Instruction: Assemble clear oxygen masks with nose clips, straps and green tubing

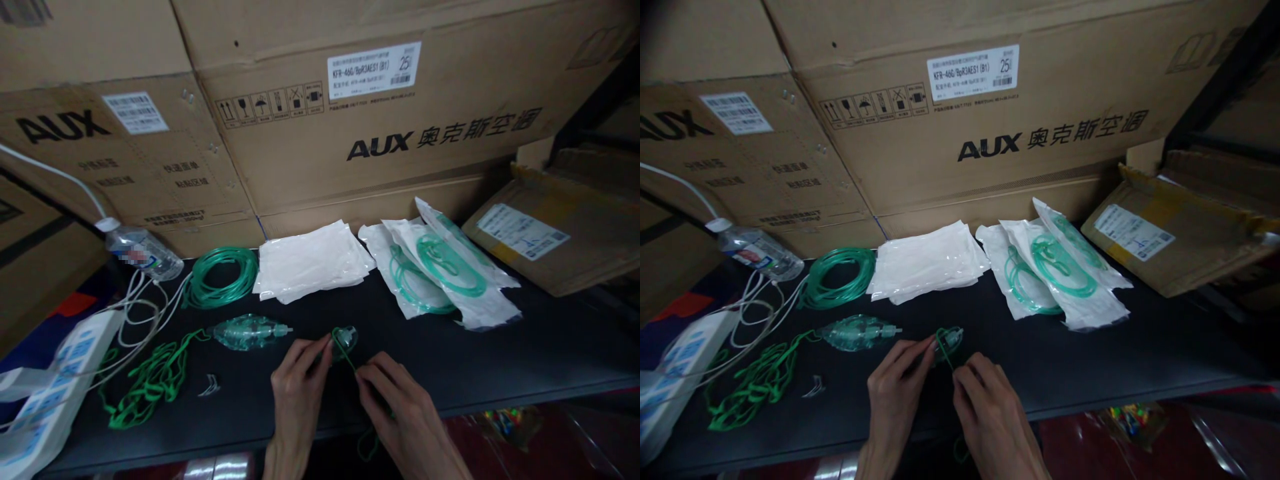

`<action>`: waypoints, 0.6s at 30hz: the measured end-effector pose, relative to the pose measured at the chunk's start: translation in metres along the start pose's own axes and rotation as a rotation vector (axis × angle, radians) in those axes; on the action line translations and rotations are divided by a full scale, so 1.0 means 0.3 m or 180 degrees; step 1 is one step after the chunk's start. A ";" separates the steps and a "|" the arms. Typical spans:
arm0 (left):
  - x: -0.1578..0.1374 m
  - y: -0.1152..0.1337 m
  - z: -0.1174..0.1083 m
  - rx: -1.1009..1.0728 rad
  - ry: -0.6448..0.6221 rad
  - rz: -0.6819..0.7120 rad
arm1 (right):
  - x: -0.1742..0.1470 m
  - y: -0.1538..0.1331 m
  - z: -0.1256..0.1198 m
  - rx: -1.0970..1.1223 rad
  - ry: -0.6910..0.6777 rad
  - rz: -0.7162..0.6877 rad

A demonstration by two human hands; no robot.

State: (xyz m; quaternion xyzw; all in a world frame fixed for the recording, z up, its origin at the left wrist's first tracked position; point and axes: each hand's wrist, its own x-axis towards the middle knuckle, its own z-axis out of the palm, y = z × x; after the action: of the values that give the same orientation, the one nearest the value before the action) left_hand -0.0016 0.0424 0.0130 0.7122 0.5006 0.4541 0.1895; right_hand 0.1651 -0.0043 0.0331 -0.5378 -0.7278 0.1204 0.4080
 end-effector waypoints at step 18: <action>0.015 -0.036 0.019 0.0368 -0.0124 0.0776 | 0.185 -0.098 -0.302 0.1979 0.0210 0.1011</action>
State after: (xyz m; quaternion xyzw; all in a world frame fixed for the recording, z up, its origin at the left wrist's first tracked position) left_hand -0.0024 0.0521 0.0043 0.7862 0.4320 0.4302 0.1013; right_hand 0.2056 0.0091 0.1348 -0.4980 -0.5500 0.3809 0.5518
